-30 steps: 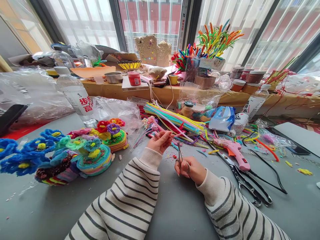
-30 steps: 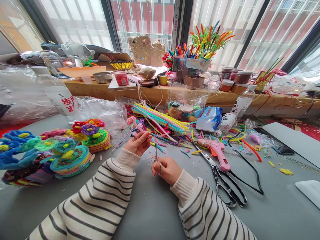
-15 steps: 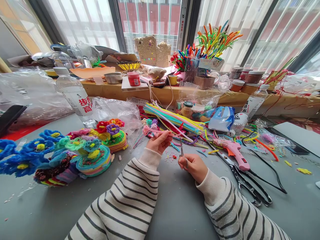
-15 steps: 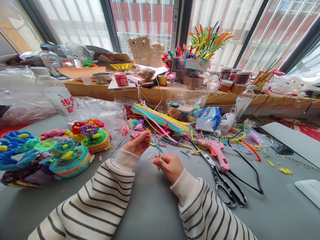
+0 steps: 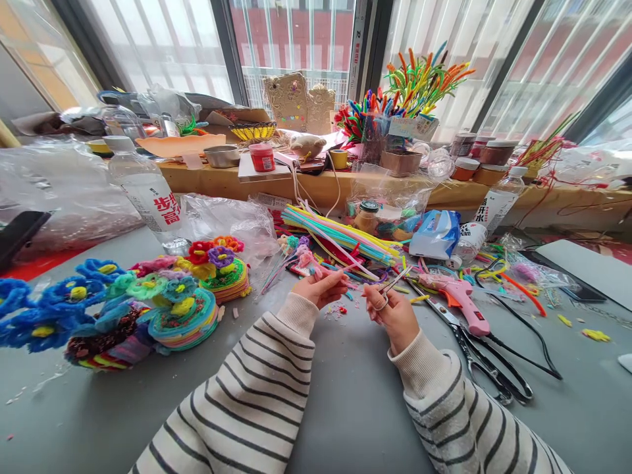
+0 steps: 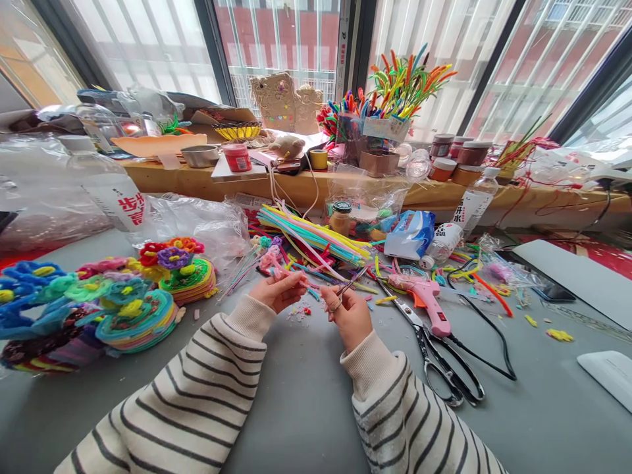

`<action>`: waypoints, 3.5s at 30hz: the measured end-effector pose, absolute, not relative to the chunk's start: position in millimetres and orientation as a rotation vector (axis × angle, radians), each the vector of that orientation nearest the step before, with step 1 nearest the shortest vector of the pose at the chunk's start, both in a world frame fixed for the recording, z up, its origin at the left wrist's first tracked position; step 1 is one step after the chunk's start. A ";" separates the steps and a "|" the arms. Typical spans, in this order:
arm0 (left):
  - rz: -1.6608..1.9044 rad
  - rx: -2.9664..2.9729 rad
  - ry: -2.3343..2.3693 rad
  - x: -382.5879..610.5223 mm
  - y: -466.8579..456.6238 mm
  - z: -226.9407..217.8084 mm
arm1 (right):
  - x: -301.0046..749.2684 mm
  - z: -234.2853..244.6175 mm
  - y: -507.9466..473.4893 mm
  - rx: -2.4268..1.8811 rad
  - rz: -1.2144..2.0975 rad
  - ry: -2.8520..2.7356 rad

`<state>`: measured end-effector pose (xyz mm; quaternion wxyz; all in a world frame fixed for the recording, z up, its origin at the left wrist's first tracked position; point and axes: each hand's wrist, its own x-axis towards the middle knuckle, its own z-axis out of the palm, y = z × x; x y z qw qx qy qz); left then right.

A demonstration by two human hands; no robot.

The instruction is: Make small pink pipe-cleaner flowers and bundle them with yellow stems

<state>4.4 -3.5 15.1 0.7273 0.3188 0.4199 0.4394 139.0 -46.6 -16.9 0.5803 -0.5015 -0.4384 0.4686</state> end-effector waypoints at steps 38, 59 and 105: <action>1.676 2.510 0.998 -11.7 2.4 11.1 | 142.4 -19.6 -48.1 -1.304 0.827 -1.163; 1.293 2.958 0.908 -10.8 0.4 2.6 | 141.0 -12.1 -52.1 -1.170 0.758 -1.138; 0.601 1.172 0.804 -4.1 -11.3 18.5 | 134.5 -15.3 -56.4 -0.926 1.013 -1.852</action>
